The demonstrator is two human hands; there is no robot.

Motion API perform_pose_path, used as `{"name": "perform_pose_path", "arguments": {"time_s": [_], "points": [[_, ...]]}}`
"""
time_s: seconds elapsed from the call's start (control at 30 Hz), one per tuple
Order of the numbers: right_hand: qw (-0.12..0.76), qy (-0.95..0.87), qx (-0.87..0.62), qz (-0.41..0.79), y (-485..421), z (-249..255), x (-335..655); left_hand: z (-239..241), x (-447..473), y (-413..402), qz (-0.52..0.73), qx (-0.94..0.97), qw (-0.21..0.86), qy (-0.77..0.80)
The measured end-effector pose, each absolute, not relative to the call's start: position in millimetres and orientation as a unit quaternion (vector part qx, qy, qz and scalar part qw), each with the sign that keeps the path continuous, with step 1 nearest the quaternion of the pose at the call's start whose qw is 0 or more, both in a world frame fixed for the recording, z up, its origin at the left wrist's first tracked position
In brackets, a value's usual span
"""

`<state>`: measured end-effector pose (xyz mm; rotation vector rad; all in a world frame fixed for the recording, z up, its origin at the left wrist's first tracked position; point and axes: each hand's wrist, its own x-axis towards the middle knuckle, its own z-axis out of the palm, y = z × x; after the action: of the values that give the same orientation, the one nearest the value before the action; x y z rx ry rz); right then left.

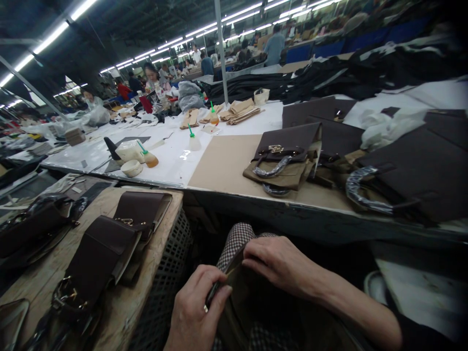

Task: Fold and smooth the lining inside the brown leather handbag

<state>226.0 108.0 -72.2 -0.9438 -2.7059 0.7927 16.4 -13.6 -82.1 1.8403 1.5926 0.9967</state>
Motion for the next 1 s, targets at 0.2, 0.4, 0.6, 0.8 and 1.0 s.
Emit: {"name": "perform_pose_path", "arguments": {"time_s": [0.2, 0.4, 0.6, 0.8, 1.0], "points": [[0.096, -0.906, -0.314, 0.268, 104, -75, 230, -84, 17, -14, 0.361, 0.683, 0.228, 0.593], [0.112, -0.899, -0.318, 0.279, 102, -73, 233, -79, 20, -13, 0.333, 0.706, 0.19, 0.596], [0.112, -0.9, -0.321, 0.271, 101, -74, 232, -83, 25, -13, 0.289, 0.751, 0.09, 0.587], [0.09, -0.904, -0.329, 0.257, 104, -71, 228, -83, 29, -11, 0.319, 0.724, 0.131, 0.597], [0.145, -0.897, -0.285, 0.306, 119, -65, 221, -87, 28, -13, 0.349, 0.684, 0.168, 0.619]]}}
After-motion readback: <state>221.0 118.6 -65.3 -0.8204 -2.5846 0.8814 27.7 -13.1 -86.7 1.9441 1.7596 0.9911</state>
